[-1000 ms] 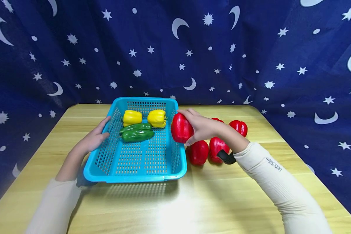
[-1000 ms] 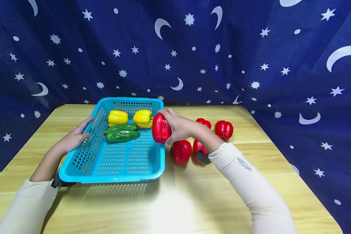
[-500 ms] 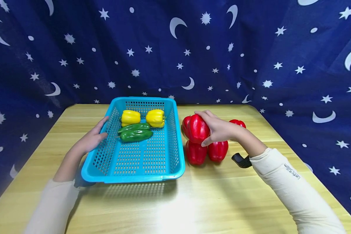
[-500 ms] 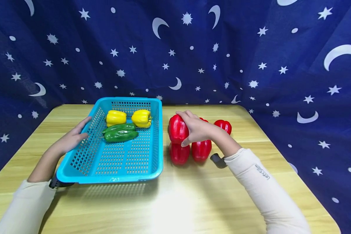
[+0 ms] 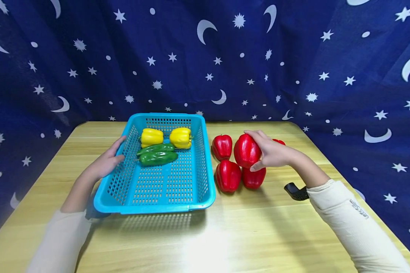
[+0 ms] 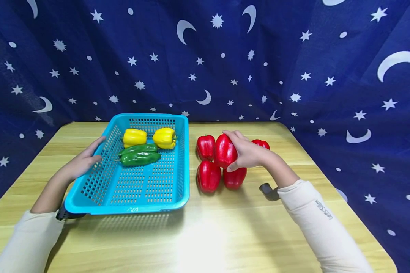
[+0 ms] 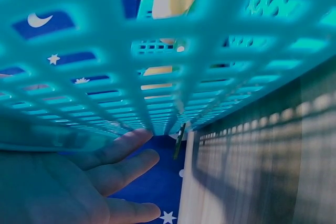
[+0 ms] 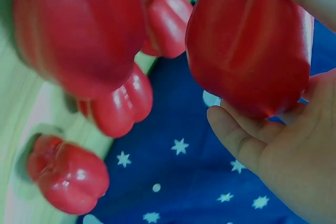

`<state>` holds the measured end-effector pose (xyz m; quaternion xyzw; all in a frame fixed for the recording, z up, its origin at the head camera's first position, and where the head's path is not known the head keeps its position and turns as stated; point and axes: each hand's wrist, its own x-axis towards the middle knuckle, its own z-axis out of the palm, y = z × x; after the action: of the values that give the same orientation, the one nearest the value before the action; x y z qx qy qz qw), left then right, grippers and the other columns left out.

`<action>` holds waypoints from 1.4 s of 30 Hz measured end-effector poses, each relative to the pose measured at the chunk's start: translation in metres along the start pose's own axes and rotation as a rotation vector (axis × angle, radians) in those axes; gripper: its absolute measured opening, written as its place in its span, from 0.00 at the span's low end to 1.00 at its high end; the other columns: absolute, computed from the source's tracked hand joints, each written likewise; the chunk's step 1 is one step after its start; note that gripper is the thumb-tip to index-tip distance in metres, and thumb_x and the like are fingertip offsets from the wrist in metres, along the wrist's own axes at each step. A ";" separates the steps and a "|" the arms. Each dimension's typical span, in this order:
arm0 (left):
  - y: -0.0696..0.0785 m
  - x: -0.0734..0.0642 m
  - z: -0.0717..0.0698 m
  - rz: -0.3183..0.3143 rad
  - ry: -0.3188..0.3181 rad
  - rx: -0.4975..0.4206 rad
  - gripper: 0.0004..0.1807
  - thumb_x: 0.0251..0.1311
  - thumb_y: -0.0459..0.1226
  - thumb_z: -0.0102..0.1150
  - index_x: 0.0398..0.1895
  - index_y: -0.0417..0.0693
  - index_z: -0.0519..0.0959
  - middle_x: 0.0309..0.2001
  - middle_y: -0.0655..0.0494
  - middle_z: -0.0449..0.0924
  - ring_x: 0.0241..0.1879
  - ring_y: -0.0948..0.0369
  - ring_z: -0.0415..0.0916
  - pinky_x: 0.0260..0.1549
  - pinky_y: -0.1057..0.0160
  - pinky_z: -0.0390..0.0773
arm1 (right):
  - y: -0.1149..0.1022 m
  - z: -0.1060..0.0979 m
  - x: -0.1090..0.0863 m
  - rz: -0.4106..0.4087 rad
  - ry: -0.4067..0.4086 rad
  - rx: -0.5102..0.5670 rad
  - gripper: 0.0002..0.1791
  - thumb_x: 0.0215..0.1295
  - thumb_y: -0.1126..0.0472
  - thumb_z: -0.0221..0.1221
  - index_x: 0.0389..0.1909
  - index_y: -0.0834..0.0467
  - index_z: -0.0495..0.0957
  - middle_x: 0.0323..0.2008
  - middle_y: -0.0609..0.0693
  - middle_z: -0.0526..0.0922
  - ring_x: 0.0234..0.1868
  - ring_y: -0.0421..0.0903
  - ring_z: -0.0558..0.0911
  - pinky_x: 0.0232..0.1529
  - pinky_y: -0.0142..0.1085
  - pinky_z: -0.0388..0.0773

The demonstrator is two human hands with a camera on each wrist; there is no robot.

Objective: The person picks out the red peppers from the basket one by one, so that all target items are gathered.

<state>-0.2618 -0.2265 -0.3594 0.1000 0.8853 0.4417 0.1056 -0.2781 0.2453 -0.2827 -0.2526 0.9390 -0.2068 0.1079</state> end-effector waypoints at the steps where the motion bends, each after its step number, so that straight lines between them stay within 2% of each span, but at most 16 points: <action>1: 0.000 0.000 0.000 0.000 0.001 0.002 0.38 0.64 0.32 0.31 0.71 0.52 0.26 0.70 0.34 0.30 0.63 0.32 0.48 0.53 0.34 0.63 | 0.001 -0.001 -0.002 0.001 0.005 0.000 0.59 0.35 0.60 0.72 0.68 0.60 0.46 0.61 0.60 0.57 0.59 0.60 0.64 0.49 0.55 0.75; 6: 0.002 -0.001 0.000 -0.003 0.003 0.009 0.38 0.63 0.32 0.31 0.71 0.52 0.26 0.70 0.34 0.30 0.64 0.31 0.47 0.53 0.33 0.62 | 0.011 -0.003 -0.015 0.010 0.031 0.021 0.57 0.38 0.62 0.72 0.68 0.61 0.46 0.60 0.61 0.57 0.58 0.61 0.64 0.51 0.58 0.71; 12: 0.002 -0.001 0.000 -0.006 -0.001 0.006 0.38 0.64 0.32 0.31 0.71 0.52 0.25 0.70 0.33 0.30 0.64 0.31 0.46 0.52 0.33 0.62 | 0.029 -0.004 -0.030 -0.010 0.062 0.046 0.58 0.36 0.65 0.72 0.67 0.64 0.46 0.59 0.65 0.56 0.57 0.63 0.64 0.52 0.59 0.70; 22: 0.002 0.000 0.000 -0.013 0.002 0.006 0.38 0.64 0.32 0.31 0.71 0.53 0.25 0.70 0.34 0.29 0.64 0.31 0.46 0.53 0.33 0.62 | 0.062 0.000 -0.051 0.007 0.112 0.004 0.58 0.32 0.66 0.73 0.66 0.65 0.49 0.57 0.67 0.57 0.56 0.65 0.62 0.49 0.63 0.69; 27: 0.003 0.000 0.000 -0.017 0.003 0.008 0.38 0.65 0.32 0.31 0.71 0.54 0.25 0.70 0.34 0.29 0.63 0.31 0.48 0.52 0.34 0.64 | 0.075 0.004 -0.058 0.026 0.104 -0.022 0.59 0.30 0.63 0.74 0.65 0.67 0.49 0.55 0.68 0.58 0.54 0.66 0.61 0.47 0.63 0.70; 35: 0.004 0.000 -0.001 -0.006 0.010 -0.005 0.38 0.63 0.31 0.31 0.71 0.52 0.26 0.70 0.34 0.30 0.64 0.32 0.45 0.55 0.33 0.60 | 0.091 0.021 -0.062 0.076 0.062 -0.028 0.59 0.28 0.67 0.73 0.65 0.68 0.49 0.55 0.68 0.59 0.54 0.67 0.62 0.50 0.65 0.65; 42: 0.001 0.000 0.000 0.006 0.001 -0.008 0.38 0.64 0.31 0.31 0.71 0.51 0.26 0.70 0.35 0.28 0.65 0.31 0.42 0.55 0.31 0.56 | 0.097 0.037 -0.060 0.062 0.028 -0.026 0.59 0.26 0.68 0.73 0.64 0.67 0.51 0.55 0.68 0.58 0.54 0.68 0.62 0.49 0.65 0.66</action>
<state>-0.2614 -0.2261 -0.3587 0.1019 0.8834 0.4454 0.1042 -0.2570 0.3404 -0.3523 -0.2220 0.9504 -0.1946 0.0979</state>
